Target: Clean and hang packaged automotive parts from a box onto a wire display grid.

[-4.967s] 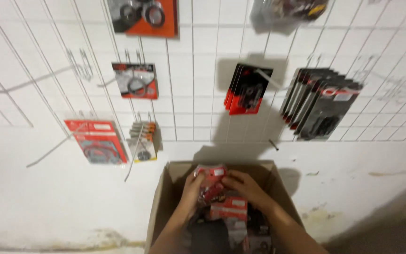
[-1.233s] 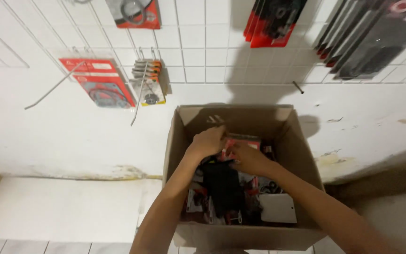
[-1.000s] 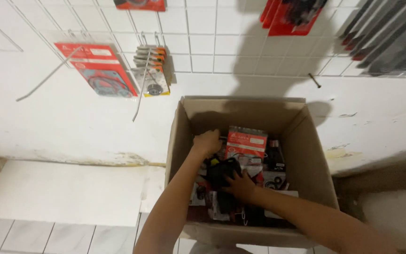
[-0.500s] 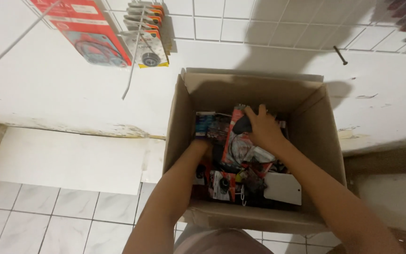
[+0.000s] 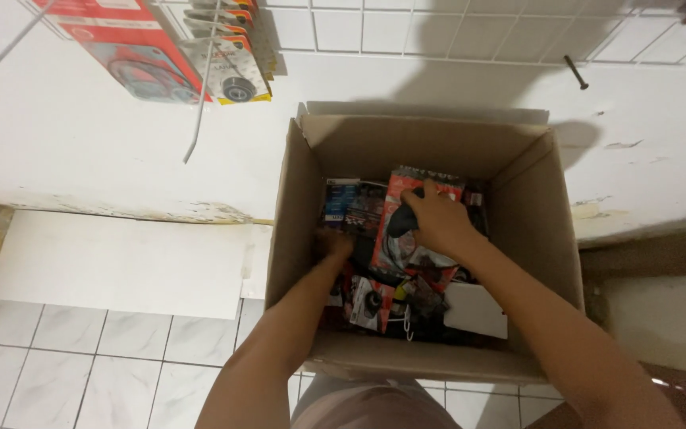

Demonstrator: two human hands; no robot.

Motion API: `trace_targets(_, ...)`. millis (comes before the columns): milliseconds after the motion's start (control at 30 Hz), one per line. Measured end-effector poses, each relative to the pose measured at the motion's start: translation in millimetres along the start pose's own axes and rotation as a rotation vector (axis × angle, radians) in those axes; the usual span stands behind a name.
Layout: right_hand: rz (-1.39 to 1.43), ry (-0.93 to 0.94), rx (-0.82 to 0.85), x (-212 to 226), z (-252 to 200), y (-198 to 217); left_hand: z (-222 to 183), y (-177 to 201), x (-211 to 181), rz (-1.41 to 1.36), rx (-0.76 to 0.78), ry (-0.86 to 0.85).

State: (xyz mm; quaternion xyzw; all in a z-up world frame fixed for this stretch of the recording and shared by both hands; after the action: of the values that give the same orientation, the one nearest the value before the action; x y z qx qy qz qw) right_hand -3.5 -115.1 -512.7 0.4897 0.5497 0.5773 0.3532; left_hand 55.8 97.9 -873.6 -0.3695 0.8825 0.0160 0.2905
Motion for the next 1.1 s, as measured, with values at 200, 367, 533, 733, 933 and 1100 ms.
trace_targets(200,-0.020,0.048,-0.030,5,-10,6,-144,-6,-50,0.129,-0.113,-0.451)
trace_targets(367,-0.031,-0.128,-0.039,-13,-1,31,-195,-49,-71,0.277,-0.186,-0.940)
trace_targets(533,0.642,-0.201,-0.373,-10,-5,88,-289,-63,-119,-0.156,0.009,-0.684)
trace_targets(733,0.859,0.156,-0.892,7,-14,106,-367,-107,-150,-0.283,0.445,-0.308)
trace_targets(933,0.560,0.483,-0.770,59,-33,102,-308,-119,-126,-0.603,0.869,0.081)
trace_targets(1100,0.454,0.501,-0.930,48,-35,99,-393,-107,-144,-0.444,0.922,0.086)
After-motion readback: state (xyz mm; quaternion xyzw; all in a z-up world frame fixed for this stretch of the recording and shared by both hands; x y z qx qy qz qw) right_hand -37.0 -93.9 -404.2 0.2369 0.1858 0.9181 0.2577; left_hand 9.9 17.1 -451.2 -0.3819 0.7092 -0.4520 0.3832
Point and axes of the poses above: each hand's wrist, its own z-axis towards the middle knuckle, its own y-axis out of the back of the hand, x = y × z, the point moved 5 cm from there along z, towards the middle knuckle, and after that the axes turned 7 degrees about -x, right-handed, at the moved point
